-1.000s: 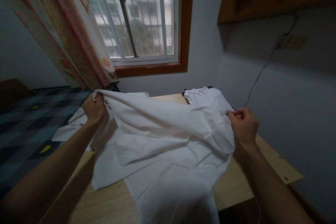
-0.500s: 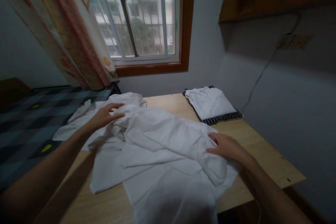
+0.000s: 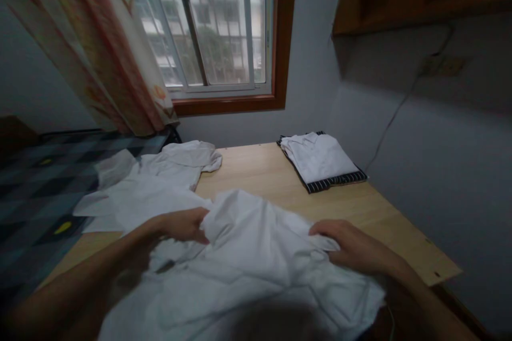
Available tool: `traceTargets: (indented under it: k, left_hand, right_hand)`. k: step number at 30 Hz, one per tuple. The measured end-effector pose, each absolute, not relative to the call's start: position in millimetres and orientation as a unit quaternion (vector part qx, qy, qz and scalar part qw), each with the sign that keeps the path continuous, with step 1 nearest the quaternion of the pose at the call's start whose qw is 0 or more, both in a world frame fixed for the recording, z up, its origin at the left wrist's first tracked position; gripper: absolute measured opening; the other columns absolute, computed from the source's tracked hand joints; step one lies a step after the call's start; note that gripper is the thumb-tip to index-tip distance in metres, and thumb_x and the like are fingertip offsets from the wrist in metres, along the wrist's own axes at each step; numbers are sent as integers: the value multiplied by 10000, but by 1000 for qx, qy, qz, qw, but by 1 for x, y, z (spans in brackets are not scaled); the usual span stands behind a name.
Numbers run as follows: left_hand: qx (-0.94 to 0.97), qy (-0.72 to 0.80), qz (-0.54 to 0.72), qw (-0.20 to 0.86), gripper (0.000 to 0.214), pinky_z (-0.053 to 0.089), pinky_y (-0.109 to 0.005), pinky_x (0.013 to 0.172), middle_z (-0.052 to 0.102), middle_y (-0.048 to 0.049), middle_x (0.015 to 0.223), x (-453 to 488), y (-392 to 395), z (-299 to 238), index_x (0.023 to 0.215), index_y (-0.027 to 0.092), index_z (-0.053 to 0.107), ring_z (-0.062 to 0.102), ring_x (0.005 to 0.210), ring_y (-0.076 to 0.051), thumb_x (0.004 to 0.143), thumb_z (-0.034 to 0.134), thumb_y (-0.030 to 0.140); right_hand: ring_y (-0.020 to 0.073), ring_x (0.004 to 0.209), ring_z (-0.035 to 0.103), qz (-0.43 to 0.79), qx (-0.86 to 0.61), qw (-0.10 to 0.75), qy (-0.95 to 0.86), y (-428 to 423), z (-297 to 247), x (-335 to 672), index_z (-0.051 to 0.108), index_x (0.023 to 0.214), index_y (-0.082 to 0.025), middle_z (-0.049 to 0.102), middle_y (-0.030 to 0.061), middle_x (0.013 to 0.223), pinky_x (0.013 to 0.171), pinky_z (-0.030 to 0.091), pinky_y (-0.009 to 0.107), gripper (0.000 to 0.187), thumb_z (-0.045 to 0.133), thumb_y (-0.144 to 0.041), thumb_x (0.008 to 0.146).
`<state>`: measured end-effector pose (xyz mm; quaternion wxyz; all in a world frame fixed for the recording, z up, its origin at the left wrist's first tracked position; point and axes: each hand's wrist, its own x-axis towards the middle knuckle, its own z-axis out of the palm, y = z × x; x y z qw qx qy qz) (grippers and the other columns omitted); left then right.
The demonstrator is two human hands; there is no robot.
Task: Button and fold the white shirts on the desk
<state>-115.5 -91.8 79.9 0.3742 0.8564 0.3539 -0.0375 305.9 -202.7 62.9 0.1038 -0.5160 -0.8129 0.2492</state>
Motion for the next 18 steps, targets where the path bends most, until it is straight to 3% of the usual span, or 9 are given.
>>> traceTargets:
  k: [3,5,7,10,13,15,18]
  left_hand:
    - [777,365,6,514,399,531,-280,801,732,25,945,-128,-102,120,981,198,675,651,853,-200,639,703,402]
    - [773,405,126,472,554,525,-306,836,715,9,1019,-135,-96,156,1115,187,631,642,876,-206,625,708,434]
    - [797,440,246,334,646,504,-349,888,685,-40,1099,-133,-83,190,1194,146,589,624,971,-244,643,694,465]
    - [756,556,346,4,635,448,-439,957,606,-136,1222,-116,-59,213,1277,89,522,561,1116,-312,760,598,450]
    - [712,620,277,-178,740,406,-497,980,498,-228,1339,-99,-42,190,1427,61,351,492,1201,-373,820,575,420]
    - [740,615,202,-182,804,369,-535,1007,401,-250,1434,-95,-39,156,1476,81,283,427,1267,-405,831,584,456]
    - [796,578,105,-143,680,246,-603,1076,337,-219,1504,-103,-51,103,1449,140,384,299,1370,-421,874,540,469]
  right_hand:
    - [255,955,640,195,-473,181,-840,-184,109,331,697,1035,-233,694,76,1027,846,505,377,303,571,-325,775]
    - [240,851,643,84,-483,273,-828,-158,141,337,705,992,-237,688,77,945,764,518,373,279,556,-383,807]
    - [258,911,622,-64,-527,349,-772,-124,165,331,683,1070,-235,666,97,1009,819,498,418,327,564,-401,815]
    - [321,1192,487,-211,-609,394,-655,-70,176,305,548,1306,-218,546,144,1301,1008,351,540,464,500,-389,876]
    - [368,1299,390,-179,-641,337,-666,-36,148,280,448,1401,-186,414,170,1450,1040,310,557,582,504,-447,884]
    - [396,1323,366,-123,-648,272,-701,-35,114,268,421,1423,-186,361,176,1496,1036,318,564,624,501,-490,885]
    - [442,1364,298,-52,-664,167,-727,-64,58,259,391,1451,-210,299,176,1537,1036,290,605,684,520,-544,868]
